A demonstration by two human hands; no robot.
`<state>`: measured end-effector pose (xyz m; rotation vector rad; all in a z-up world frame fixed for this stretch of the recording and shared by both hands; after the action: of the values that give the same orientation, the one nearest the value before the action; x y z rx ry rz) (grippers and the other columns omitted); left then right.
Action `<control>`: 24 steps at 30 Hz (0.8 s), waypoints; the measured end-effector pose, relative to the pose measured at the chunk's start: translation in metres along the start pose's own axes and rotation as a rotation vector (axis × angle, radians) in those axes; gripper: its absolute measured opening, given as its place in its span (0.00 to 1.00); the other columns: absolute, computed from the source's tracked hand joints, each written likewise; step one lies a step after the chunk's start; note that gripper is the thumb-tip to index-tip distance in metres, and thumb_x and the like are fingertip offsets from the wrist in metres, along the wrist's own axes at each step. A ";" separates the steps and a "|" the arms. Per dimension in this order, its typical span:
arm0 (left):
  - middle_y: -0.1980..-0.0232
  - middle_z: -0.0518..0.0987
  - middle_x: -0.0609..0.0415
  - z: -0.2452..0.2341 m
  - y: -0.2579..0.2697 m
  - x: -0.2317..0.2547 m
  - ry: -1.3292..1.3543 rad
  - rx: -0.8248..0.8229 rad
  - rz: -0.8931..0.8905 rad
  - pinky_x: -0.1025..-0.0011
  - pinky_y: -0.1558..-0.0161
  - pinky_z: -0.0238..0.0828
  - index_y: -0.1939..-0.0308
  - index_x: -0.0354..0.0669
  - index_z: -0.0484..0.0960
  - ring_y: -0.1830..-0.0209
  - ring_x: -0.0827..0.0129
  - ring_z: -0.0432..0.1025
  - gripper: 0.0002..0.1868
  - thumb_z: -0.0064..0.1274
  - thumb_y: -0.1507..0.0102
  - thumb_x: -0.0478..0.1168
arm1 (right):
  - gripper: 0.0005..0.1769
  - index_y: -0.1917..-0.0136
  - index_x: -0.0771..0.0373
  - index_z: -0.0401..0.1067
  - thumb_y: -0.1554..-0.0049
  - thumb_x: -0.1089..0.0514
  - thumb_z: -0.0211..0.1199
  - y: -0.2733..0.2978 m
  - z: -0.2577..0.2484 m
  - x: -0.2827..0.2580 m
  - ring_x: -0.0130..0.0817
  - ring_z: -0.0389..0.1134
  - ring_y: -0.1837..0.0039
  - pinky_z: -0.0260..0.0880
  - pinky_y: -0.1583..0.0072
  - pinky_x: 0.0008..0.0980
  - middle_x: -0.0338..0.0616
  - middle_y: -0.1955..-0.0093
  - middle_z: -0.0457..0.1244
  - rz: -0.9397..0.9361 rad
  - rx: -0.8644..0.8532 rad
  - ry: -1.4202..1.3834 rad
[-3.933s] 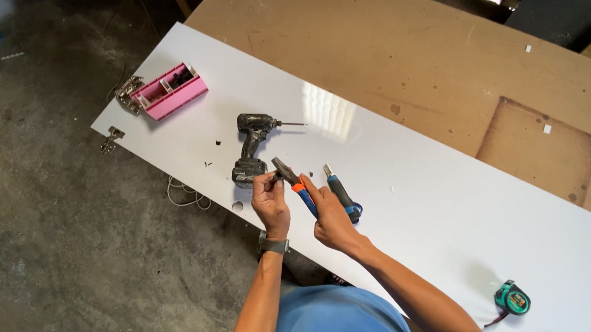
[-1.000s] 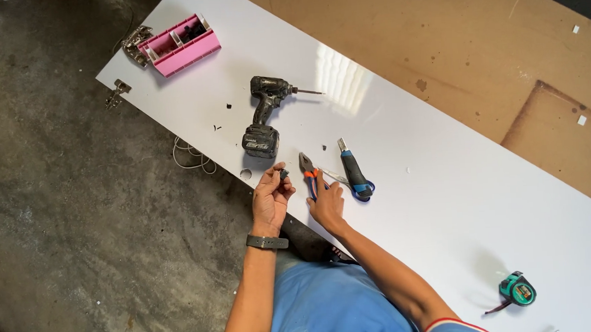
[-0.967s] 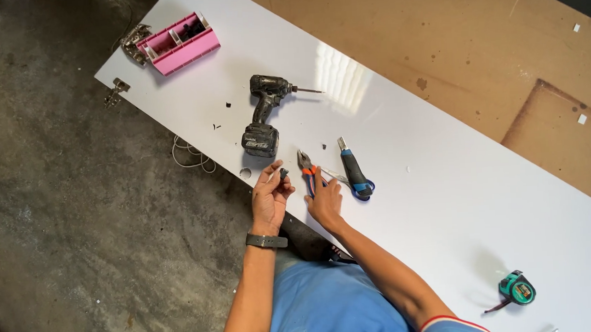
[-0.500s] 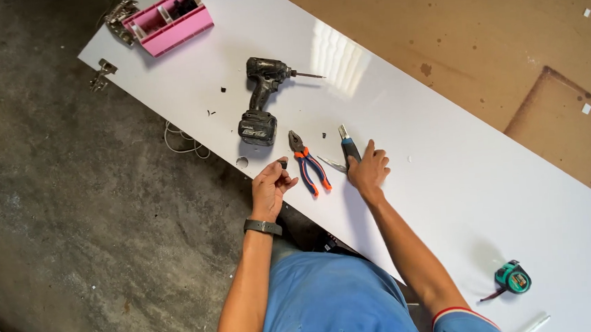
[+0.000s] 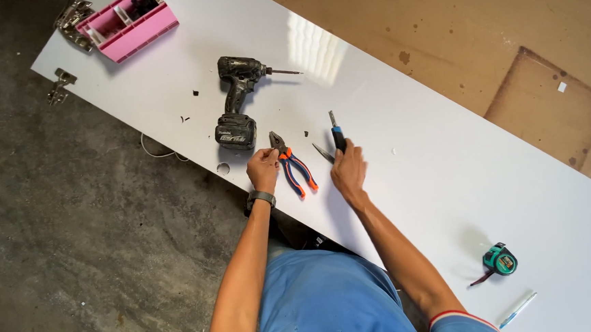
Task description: Installing or adjusting cabinet hinges on a white board using hand tools and a power drill.
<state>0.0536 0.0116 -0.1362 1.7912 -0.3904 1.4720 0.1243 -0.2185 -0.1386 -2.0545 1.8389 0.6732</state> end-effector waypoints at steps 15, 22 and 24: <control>0.71 0.83 0.54 0.008 -0.021 0.013 -0.309 -0.042 0.087 0.78 0.75 0.72 0.65 0.35 0.85 0.76 0.76 0.75 0.07 0.62 0.38 0.37 | 0.31 0.22 0.58 0.55 0.36 0.48 0.47 0.057 0.012 -0.085 0.44 0.70 0.66 0.74 0.61 0.41 0.58 0.62 0.66 0.194 -0.544 -0.680; 0.69 0.85 0.48 0.010 -0.024 0.015 -0.537 -0.040 0.362 0.71 0.70 0.75 0.65 0.34 0.84 0.73 0.69 0.79 0.07 0.62 0.38 0.36 | 0.28 0.24 0.65 0.56 0.34 0.52 0.48 0.053 0.020 -0.089 0.61 0.68 0.41 0.67 0.41 0.52 0.65 0.39 0.65 -0.106 -0.342 -0.554; 0.68 0.84 0.47 0.011 -0.025 0.017 -0.577 -0.034 0.412 0.69 0.69 0.75 0.64 0.34 0.83 0.72 0.67 0.79 0.08 0.62 0.39 0.37 | 0.28 0.24 0.66 0.56 0.33 0.52 0.47 0.052 0.017 -0.093 0.62 0.68 0.41 0.67 0.41 0.52 0.66 0.38 0.64 -0.117 -0.344 -0.540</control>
<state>0.0826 0.0233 -0.1299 2.1796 -1.1210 1.1617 0.0646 -0.1383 -0.0991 -1.8902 1.3552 1.4258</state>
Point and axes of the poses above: each hand's wrist, its own y-axis away from the middle knuckle, its own z-axis out of the palm, x = y × z, the point moved 4 cm from there along -y, towards the middle knuckle
